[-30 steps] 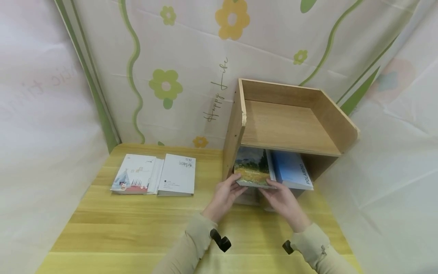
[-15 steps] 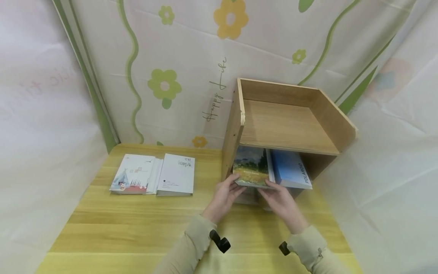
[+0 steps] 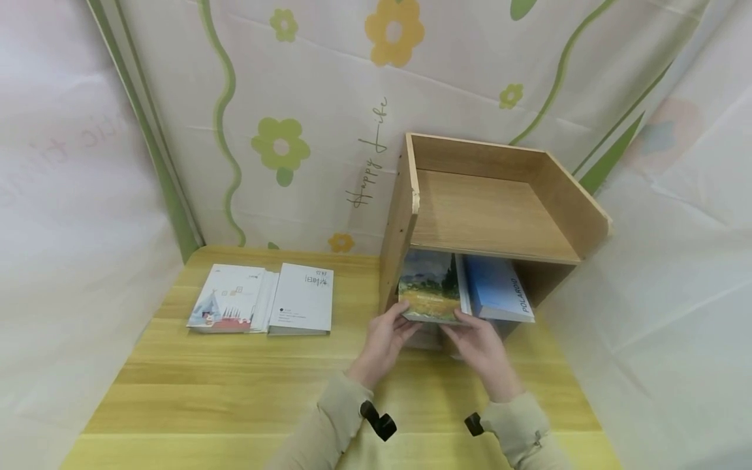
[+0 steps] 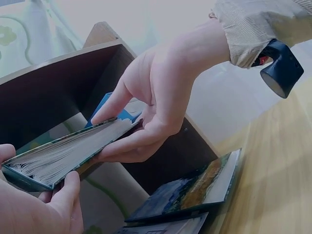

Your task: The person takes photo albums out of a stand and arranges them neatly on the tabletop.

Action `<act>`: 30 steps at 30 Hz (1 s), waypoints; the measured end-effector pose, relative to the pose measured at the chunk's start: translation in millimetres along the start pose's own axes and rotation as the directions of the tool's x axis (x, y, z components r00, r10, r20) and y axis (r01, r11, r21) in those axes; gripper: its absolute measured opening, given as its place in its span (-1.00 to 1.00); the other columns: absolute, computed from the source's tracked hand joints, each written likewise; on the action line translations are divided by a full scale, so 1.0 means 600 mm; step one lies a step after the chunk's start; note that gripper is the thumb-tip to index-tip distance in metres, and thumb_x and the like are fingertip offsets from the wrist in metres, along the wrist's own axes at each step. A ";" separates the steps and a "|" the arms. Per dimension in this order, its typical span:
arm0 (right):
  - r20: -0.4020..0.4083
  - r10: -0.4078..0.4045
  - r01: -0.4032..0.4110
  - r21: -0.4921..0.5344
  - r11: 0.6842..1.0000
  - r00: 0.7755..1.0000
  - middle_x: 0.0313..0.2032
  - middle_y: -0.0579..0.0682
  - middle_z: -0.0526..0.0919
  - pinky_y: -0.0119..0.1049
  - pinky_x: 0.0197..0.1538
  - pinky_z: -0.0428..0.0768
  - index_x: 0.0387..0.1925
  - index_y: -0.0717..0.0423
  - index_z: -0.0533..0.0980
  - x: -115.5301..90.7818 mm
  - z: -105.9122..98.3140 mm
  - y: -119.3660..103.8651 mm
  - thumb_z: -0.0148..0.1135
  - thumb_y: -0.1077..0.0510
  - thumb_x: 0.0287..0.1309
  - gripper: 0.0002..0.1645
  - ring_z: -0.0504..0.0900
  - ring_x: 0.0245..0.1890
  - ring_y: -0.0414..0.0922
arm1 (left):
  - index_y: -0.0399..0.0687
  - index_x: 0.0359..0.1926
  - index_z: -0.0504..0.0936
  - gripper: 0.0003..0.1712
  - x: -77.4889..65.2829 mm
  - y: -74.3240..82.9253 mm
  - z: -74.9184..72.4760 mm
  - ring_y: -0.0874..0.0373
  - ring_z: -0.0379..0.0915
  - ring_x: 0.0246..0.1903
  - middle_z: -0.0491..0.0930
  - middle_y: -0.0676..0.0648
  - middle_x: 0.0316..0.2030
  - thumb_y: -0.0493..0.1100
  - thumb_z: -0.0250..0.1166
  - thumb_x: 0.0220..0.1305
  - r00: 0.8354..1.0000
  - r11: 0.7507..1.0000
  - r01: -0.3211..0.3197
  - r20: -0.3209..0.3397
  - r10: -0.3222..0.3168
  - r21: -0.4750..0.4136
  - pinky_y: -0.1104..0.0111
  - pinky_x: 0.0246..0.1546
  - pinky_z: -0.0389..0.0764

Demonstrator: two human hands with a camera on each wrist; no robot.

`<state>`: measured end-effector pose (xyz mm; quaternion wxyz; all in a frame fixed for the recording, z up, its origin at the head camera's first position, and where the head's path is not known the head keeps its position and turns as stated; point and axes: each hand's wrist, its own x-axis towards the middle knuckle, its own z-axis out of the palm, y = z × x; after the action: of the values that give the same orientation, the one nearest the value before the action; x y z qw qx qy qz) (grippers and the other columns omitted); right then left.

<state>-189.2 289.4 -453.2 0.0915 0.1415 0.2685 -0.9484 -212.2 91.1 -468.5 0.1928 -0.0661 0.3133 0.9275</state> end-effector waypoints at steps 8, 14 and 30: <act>0.058 -0.032 0.034 -0.034 0.999 0.998 0.28 0.08 0.35 -0.18 0.36 0.29 0.46 0.17 -0.01 -0.012 0.002 0.012 -0.18 0.39 0.47 -0.39 0.40 0.27 -0.01 | -0.49 0.19 0.39 -0.38 -0.009 -0.005 -0.006 -0.14 0.50 0.06 0.47 -0.40 0.08 -0.15 0.36 0.28 1.000 1.000 -0.015 0.012 0.015 0.024 0.19 0.10 0.54; 0.010 -0.061 0.061 -0.070 0.996 0.998 0.24 0.05 0.40 -0.18 0.35 0.31 0.41 0.13 0.02 -0.019 0.002 0.020 -0.17 0.40 0.46 -0.42 0.46 0.21 -0.03 | -0.48 0.16 0.45 -0.42 -0.015 -0.009 -0.009 -0.12 0.54 0.02 0.52 -0.37 0.04 -0.15 0.36 0.27 1.000 0.999 -0.018 -0.002 0.019 0.049 0.18 0.10 0.55; 0.070 -0.138 0.150 -0.222 0.963 0.988 0.08 0.05 0.48 -0.15 0.34 0.32 0.28 0.25 0.13 -0.022 -0.005 0.026 -0.19 0.42 0.45 -0.58 0.54 0.09 -0.06 | -0.48 0.04 0.52 -0.52 -0.026 -0.015 -0.011 -0.16 0.54 0.03 0.55 -0.37 0.01 -0.16 0.35 0.26 0.999 0.996 -0.054 0.006 0.053 0.077 0.16 0.12 0.53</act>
<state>-172.1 279.0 -458.8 0.0452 0.0847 0.3821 -0.9191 -194.5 88.6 -475.1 0.1709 -0.0481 0.3501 0.9197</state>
